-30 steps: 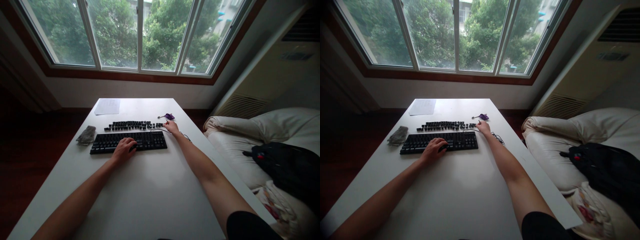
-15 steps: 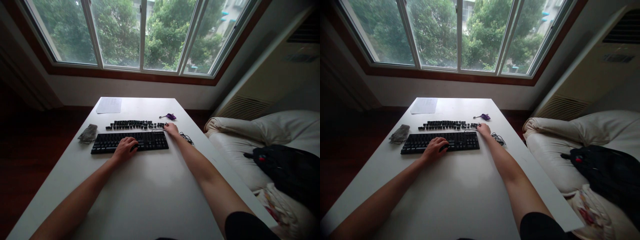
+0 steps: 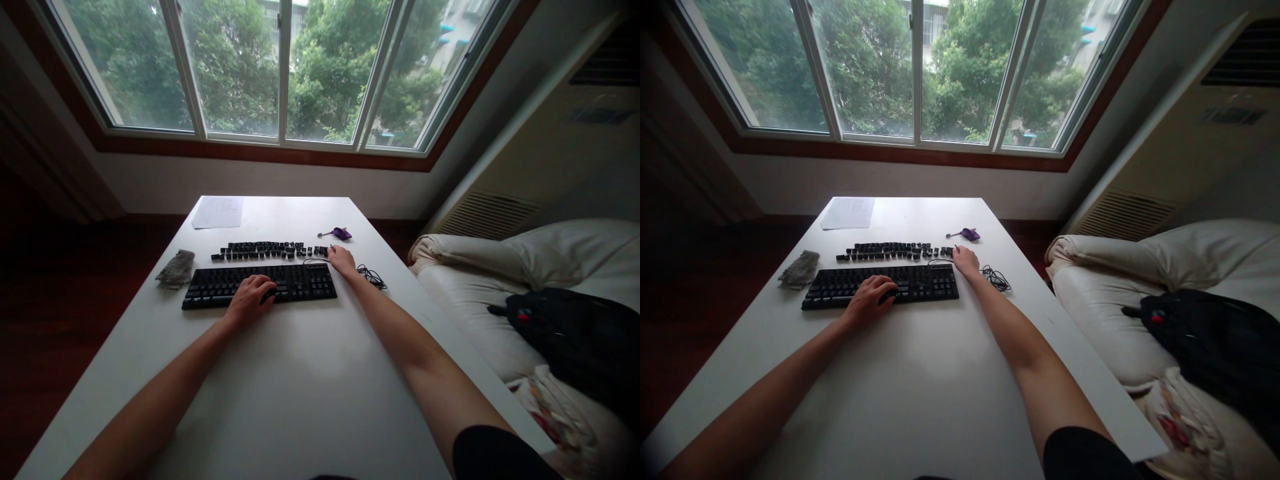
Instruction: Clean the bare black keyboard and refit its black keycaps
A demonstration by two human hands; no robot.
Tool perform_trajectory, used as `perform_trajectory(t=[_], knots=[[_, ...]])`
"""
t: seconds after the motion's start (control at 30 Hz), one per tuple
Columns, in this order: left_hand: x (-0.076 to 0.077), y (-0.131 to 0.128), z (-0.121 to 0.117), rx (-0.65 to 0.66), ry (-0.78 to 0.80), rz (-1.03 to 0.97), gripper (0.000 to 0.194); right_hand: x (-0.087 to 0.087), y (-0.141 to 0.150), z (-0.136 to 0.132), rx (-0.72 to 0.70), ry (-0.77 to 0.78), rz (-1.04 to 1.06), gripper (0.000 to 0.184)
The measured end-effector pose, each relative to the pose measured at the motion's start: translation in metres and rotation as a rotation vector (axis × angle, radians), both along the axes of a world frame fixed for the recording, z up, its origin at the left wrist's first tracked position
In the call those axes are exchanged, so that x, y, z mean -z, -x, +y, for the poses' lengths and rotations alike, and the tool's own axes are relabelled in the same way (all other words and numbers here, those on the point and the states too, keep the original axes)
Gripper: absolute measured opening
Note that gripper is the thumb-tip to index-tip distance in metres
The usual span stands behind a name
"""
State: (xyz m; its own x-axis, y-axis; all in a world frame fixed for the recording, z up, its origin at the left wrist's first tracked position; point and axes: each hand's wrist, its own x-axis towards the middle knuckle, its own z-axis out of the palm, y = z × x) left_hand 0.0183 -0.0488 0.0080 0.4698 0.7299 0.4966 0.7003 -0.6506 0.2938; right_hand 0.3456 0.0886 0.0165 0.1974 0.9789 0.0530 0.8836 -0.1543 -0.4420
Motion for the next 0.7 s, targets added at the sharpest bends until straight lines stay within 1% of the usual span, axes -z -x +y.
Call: perform_trajectory(t=[0.13,0.23,0.27,0.37,0.43,0.57,0.7], knots=[[0.001,0.0,0.0,-0.002,0.016,0.017,0.025,-0.012,0.001,-0.008,-0.088,-0.153,0.074,0.046],[-0.001,-0.001,-0.001,-0.016,0.049,0.048,0.025,-0.024,-0.009,-0.013,-0.148,-0.272,0.133,0.055],[-0.002,-0.001,-0.002,-0.019,0.059,0.055,0.025,-0.027,-0.014,-0.014,-0.163,-0.281,0.155,0.058],[-0.003,-0.001,-0.002,-0.021,0.071,0.063,0.024,-0.035,-0.03,-0.019,-0.196,-0.226,0.2,0.065],[-0.003,-0.001,-0.001,-0.019,0.073,0.064,0.024,-0.037,-0.037,-0.023,-0.231,-0.207,0.207,0.066],[-0.002,-0.001,-0.001,-0.013,0.069,0.055,0.024,-0.039,-0.04,-0.032,-0.295,-0.199,0.199,0.06],[-0.002,-0.001,-0.001,-0.02,0.069,0.045,0.024,-0.034,-0.035,-0.042,-0.36,-0.183,0.155,0.053]])
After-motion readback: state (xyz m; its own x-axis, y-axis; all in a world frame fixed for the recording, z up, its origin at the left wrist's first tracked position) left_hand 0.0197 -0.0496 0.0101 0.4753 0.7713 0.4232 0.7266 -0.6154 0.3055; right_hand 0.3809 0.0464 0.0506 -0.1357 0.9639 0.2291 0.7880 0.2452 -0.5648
